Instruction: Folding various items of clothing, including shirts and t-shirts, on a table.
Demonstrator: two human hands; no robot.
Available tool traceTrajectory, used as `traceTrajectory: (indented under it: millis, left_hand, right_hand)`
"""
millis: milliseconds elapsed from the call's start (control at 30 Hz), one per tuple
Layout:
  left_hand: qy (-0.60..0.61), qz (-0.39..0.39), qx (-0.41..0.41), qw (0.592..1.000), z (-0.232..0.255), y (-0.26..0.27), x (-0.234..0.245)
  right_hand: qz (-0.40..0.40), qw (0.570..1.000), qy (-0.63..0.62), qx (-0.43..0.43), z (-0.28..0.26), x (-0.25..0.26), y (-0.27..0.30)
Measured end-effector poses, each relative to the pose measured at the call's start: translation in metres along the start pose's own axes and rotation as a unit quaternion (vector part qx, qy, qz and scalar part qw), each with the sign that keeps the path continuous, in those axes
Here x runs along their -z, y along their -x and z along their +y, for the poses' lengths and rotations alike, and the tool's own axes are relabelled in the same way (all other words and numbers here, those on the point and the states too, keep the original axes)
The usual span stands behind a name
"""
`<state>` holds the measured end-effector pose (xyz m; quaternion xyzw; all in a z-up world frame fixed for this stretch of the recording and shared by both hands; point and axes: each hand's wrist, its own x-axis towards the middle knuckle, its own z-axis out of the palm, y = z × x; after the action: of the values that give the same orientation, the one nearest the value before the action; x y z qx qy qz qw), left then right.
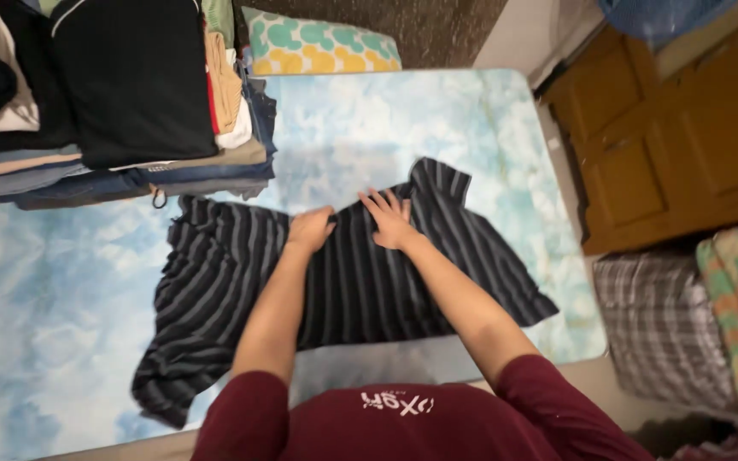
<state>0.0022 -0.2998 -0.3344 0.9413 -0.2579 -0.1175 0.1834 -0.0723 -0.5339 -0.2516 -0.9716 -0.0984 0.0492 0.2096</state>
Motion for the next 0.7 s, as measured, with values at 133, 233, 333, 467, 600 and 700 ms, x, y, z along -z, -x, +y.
traceTrajectory:
  millis: [133, 233, 333, 467, 600, 700]
  left_hand:
    - [0.096, 0.027, 0.034, 0.994, 0.012, 0.012, 0.068]
    - [0.111, 0.084, 0.016, 0.99, 0.007, 0.012, 0.094]
    - [0.097, 0.055, 0.027, 0.993, 0.002, 0.005, 0.099]
    - [0.049, 0.013, 0.03, 0.998, -0.031, -0.011, 0.07]
    - [-0.039, -0.058, 0.091, 0.993, -0.051, -0.005, 0.065]
    - [-0.062, -0.061, 0.158, 0.984, -0.058, 0.002, 0.066]
  right_hand:
    - [-0.031, 0.981, 0.164, -0.102, 0.101, 0.015, 0.006]
    - [-0.083, 0.956, 0.212, -0.183, 0.169, 0.053, 0.006]
    - [-0.12, 0.94, 0.221, -0.232, 0.217, 0.091, 0.003]
    - [-0.185, 0.952, -0.075, -0.234, 0.262, 0.143, 0.005]
    - [-0.161, 0.885, -0.311, -0.308, 0.235, 0.202, 0.022]
    - [-0.179, 0.874, -0.185, -0.412, 0.235, 0.216, 0.026]
